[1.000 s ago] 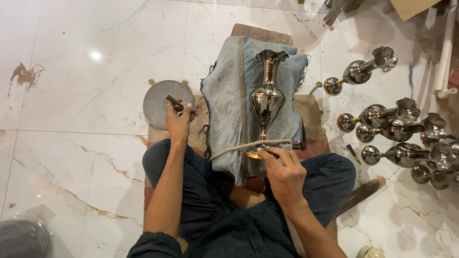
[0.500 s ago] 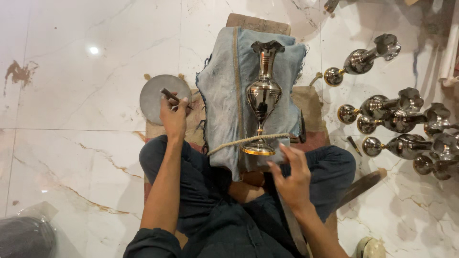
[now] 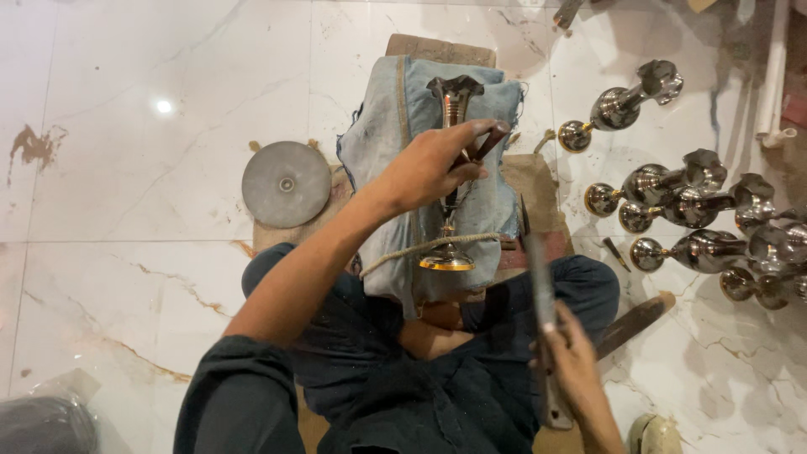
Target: The person sits cross-legged on the floor and repeatedly hammers a small metal punch against a silver-colored metal vase. The vase is secured on a cloth-covered block with a rope. The person holds the punch with the left hand and strikes it with a hammer in the right hand.
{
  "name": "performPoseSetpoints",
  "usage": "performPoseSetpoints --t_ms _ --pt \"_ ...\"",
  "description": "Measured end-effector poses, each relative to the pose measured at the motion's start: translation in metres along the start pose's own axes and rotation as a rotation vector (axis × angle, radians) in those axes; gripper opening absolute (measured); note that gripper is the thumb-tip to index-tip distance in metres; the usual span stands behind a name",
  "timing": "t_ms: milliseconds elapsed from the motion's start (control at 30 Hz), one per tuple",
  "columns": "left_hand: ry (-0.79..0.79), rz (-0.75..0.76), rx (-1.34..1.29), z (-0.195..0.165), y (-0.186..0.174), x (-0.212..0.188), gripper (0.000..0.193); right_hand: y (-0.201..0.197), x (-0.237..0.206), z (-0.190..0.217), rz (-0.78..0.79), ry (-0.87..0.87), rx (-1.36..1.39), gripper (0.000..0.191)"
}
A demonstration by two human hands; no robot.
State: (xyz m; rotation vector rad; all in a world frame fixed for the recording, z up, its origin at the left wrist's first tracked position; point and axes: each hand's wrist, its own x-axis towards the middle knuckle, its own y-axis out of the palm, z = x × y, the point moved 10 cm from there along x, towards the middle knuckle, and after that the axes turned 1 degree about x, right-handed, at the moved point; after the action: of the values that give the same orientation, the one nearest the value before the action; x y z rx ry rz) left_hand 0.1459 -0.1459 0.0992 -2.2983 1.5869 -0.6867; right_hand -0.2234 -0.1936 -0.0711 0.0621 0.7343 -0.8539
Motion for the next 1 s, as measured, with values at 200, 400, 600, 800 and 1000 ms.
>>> performPoseSetpoints --t_ms 200,400,600,800,1000 --pt "0.231 0.133 0.182 -0.016 0.003 0.008 0.053 -0.024 -0.054 0.160 -0.272 -0.719 -0.106 0.084" --pt "0.307 0.182 0.187 -0.016 0.007 0.010 0.055 -0.032 -0.055 0.250 -0.339 -0.899 -0.231 0.072" --pt "0.244 0.050 0.122 -0.005 0.002 0.001 0.048 0.026 -0.065 0.319 -0.363 -1.111 -1.152 0.077" --pt "0.109 -0.519 -0.053 0.013 -0.007 -0.043 0.030 0.068 -0.067 0.355 -0.237 -0.853 -1.815 0.082" --pt "0.003 -0.888 -0.169 0.030 0.002 -0.073 0.022 0.122 -0.105 0.382 -0.151 -1.189 -1.914 0.081"
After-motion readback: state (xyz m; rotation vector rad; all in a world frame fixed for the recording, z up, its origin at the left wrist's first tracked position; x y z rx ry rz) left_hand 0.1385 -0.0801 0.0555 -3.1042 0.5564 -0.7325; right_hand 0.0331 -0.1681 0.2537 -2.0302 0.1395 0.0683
